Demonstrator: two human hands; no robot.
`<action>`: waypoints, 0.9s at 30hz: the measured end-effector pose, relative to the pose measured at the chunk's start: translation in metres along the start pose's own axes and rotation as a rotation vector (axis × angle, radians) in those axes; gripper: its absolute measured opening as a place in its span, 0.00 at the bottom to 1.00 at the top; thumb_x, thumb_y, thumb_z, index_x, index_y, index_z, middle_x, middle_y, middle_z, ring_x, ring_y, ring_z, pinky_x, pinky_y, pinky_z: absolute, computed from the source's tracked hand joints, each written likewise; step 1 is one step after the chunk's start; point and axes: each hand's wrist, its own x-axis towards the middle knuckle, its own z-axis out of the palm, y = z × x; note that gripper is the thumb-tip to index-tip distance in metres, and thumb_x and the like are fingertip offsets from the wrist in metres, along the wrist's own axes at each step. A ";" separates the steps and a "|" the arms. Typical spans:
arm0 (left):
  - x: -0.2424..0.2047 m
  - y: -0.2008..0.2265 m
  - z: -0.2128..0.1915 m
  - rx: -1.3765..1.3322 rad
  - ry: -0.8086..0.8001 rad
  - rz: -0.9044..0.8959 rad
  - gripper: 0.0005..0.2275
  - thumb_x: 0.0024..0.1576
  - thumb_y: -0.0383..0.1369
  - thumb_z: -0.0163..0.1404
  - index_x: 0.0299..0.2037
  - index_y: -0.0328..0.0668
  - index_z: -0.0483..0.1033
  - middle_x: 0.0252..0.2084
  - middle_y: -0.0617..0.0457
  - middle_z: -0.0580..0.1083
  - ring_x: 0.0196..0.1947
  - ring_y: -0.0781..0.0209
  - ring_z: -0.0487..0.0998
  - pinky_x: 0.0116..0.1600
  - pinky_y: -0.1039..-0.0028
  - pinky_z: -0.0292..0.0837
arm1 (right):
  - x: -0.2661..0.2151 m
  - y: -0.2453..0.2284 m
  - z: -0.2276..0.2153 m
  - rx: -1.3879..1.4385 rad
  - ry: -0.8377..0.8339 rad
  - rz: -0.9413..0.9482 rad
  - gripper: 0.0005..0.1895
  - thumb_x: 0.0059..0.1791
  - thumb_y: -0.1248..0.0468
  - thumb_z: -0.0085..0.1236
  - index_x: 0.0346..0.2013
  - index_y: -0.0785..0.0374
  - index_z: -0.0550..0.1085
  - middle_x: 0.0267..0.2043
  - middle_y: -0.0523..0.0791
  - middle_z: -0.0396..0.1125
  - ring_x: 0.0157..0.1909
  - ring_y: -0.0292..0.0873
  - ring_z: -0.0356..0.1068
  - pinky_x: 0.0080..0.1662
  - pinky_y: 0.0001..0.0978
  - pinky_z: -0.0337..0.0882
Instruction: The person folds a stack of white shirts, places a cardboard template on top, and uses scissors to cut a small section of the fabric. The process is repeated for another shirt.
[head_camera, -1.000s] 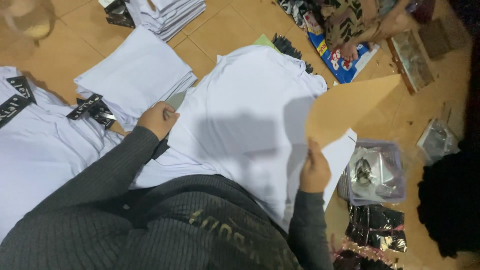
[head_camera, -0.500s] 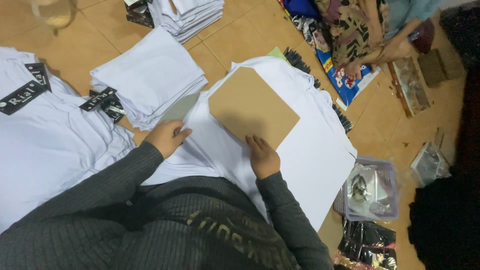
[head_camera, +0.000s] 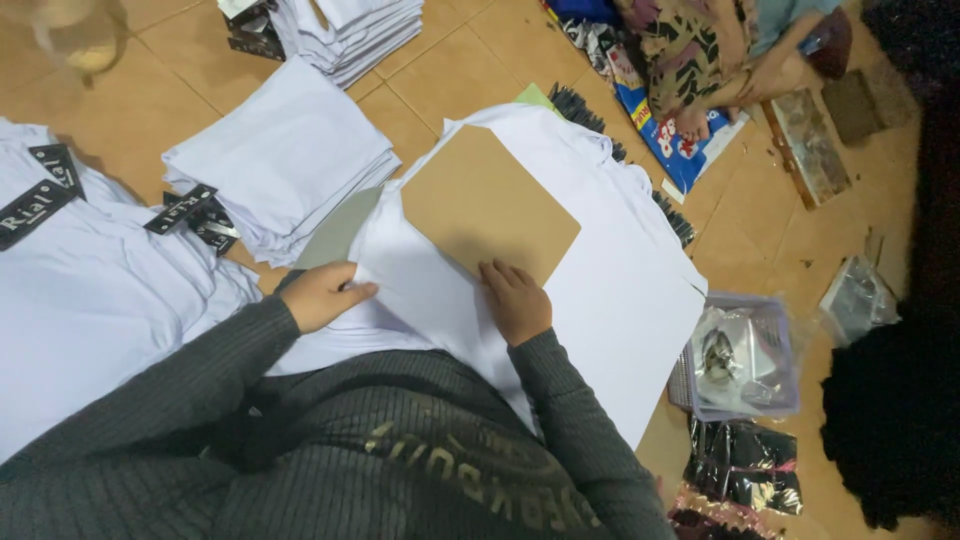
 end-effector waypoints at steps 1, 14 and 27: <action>-0.022 0.033 -0.008 -0.018 0.046 0.032 0.18 0.65 0.42 0.46 0.56 0.36 0.77 0.54 0.36 0.78 0.59 0.40 0.75 0.62 0.51 0.72 | -0.001 0.000 -0.002 0.005 0.025 -0.057 0.22 0.55 0.51 0.47 0.64 0.43 0.67 0.62 0.43 0.69 0.63 0.50 0.69 0.57 0.44 0.73; 0.009 -0.031 -0.017 0.217 -0.566 -0.181 0.42 0.45 0.57 0.66 0.65 0.34 0.72 0.62 0.34 0.74 0.65 0.38 0.71 0.68 0.53 0.67 | -0.083 -0.009 0.008 -0.025 -0.396 -0.178 0.36 0.48 0.51 0.56 0.71 0.39 0.57 0.68 0.43 0.55 0.70 0.51 0.56 0.64 0.53 0.57; -0.008 -0.036 -0.015 -0.149 -0.445 -0.235 0.26 0.61 0.47 0.52 0.65 0.39 0.73 0.60 0.40 0.77 0.58 0.49 0.77 0.62 0.57 0.73 | -0.030 0.025 -0.022 -0.020 -0.218 -0.108 0.59 0.38 0.25 0.52 0.78 0.38 0.43 0.81 0.53 0.29 0.80 0.64 0.28 0.72 0.65 0.36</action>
